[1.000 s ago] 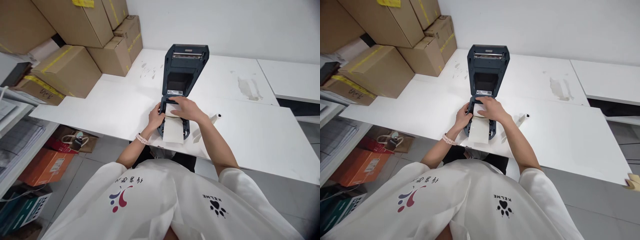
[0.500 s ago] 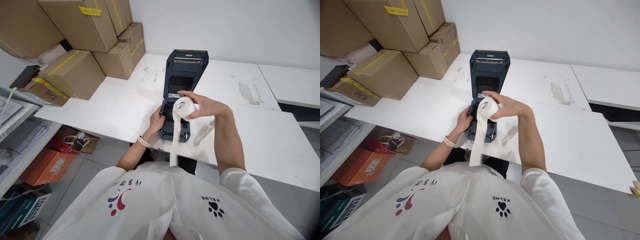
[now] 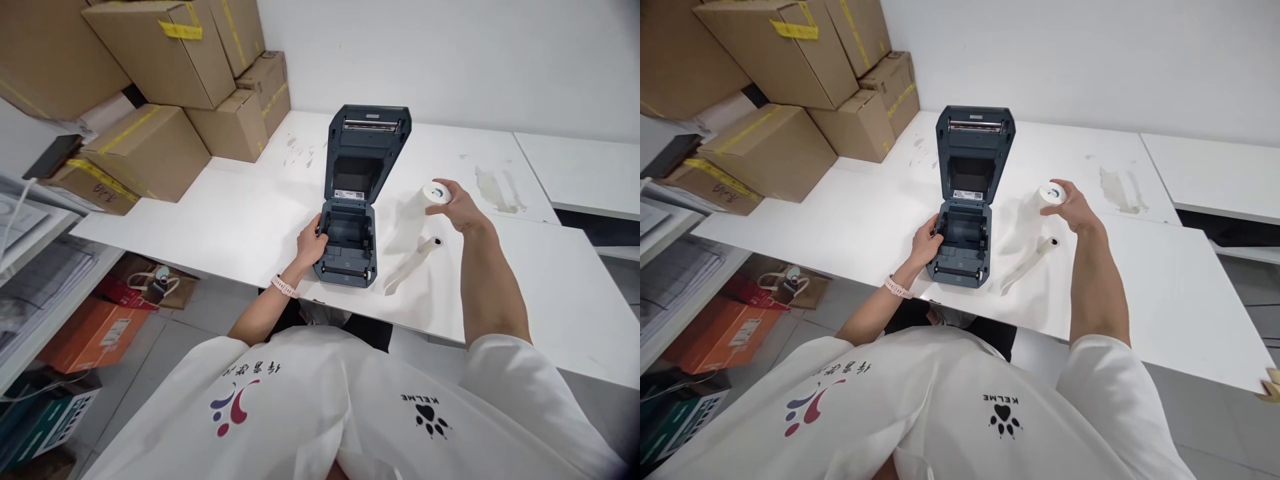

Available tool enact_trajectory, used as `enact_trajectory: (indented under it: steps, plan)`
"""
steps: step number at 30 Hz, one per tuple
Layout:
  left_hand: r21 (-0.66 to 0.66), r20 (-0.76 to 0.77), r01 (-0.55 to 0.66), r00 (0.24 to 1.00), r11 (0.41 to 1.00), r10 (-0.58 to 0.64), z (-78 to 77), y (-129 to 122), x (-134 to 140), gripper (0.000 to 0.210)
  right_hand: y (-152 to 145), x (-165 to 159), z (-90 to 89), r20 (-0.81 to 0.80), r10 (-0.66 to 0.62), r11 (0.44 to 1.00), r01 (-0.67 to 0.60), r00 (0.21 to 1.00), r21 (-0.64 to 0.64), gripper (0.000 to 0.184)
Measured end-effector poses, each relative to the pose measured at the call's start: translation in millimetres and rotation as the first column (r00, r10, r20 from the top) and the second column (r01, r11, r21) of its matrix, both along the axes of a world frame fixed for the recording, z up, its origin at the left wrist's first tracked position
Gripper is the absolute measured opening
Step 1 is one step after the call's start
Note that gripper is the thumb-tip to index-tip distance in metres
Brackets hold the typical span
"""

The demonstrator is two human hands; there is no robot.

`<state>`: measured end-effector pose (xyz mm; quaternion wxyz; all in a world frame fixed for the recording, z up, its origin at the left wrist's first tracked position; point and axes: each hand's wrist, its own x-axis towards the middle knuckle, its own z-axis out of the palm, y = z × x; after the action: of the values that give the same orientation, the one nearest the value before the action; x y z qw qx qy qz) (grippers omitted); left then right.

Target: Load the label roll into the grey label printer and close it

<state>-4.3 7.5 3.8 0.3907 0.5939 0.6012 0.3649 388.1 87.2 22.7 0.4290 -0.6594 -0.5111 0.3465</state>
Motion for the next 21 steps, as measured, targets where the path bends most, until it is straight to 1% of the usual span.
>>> enact_trajectory:
  steps: [2,4,7,9,11,12,14,15,18,20,21]
  plan:
    - [0.002,0.0,-0.005,1.0,1.0,0.005,-0.9,0.7,-0.2,0.081,7.3,-0.2,-13.0,-0.006,-0.006,1.0,0.006,1.0,-0.026,0.088]
    - [0.006,0.001,-0.004,1.0,1.0,0.004,-2.2,1.4,-0.4,0.081,13.0,-2.9,-21.4,-0.013,0.003,0.998,-0.004,1.0,-0.056,0.089]
    - [0.011,0.004,-0.001,1.0,1.0,0.001,-3.7,1.9,-0.5,0.081,16.8,-4.9,-27.8,-0.016,0.027,0.997,-0.028,1.0,-0.075,0.096]
    - [0.01,0.011,-0.002,1.0,1.0,0.002,-4.4,2.0,-0.5,0.083,10.5,-0.3,-29.0,-0.055,0.059,0.997,-0.062,0.997,-0.048,0.102]
    - [0.007,0.018,-0.004,1.0,1.0,0.004,-5.0,2.1,-0.6,0.083,-7.3,10.0,-29.5,-0.114,0.081,0.997,-0.081,0.99,-0.001,0.1]
    - [0.009,0.018,-0.004,1.0,1.0,0.004,-5.4,2.2,-0.7,0.083,-20.5,16.2,-30.0,-0.14,0.083,0.996,-0.081,0.987,0.022,0.095]
    - [0.021,0.012,0.004,1.0,1.0,-0.004,-6.4,2.5,-0.9,0.083,-52.6,27.1,-32.2,-0.172,0.083,0.996,-0.075,0.982,0.05,0.078]
    - [0.03,0.01,0.01,1.0,1.0,-0.011,-6.9,2.7,-1.1,0.083,-69.4,30.2,-34.0,-0.181,0.105,0.994,-0.098,0.978,0.049,0.07]
    - [0.045,0.018,0.023,1.0,0.999,-0.024,-8.4,3.2,-1.5,0.083,-109.8,26.6,-38.9,-0.176,0.215,0.975,-0.222,0.961,-0.023,0.056]
    - [0.042,0.027,0.017,0.999,0.999,-0.018,-8.7,3.3,-1.6,0.084,-122.6,15.8,-37.8,-0.153,0.273,0.954,-0.287,0.95,-0.084,0.048]
    - [0.04,0.03,0.015,0.999,0.999,-0.016,-8.7,3.1,-1.5,0.084,-124.9,9.2,-34.5,-0.147,0.294,0.946,-0.309,0.944,-0.095,0.046]
